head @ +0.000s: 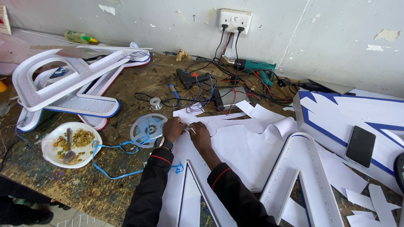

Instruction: The person installs LED strips into the grooves of large white letter-shaped sign components on a workbench. They align the strips, press them into place, and use a hot glue gun to secure them while handling wires and a spool of blue cable.

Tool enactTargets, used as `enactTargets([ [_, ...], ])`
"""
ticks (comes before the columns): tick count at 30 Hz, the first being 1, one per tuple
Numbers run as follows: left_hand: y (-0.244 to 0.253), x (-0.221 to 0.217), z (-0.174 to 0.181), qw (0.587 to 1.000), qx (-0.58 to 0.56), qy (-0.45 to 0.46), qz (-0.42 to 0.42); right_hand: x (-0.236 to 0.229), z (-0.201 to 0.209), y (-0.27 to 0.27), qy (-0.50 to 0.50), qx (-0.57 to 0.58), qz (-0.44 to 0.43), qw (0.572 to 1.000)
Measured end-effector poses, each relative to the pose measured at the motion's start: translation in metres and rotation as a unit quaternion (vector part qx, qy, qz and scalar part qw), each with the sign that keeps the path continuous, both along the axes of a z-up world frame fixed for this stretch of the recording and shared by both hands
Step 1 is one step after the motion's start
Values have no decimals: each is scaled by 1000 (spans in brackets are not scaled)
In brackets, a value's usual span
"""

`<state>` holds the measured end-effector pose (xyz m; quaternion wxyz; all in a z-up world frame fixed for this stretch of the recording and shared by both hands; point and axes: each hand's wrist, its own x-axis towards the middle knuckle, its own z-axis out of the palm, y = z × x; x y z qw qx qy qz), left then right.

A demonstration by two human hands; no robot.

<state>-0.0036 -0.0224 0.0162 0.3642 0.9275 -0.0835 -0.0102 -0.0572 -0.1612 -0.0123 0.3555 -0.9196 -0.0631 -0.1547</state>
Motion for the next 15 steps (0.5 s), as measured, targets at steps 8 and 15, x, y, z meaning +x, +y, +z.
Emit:
enactTargets([
  [8,-3,3,3,997,56,47,2,2,5,-2,30,135,27,990],
  [15,-7,2,-5,994,101,37,30,-1,8,-3,72,201,19,977],
])
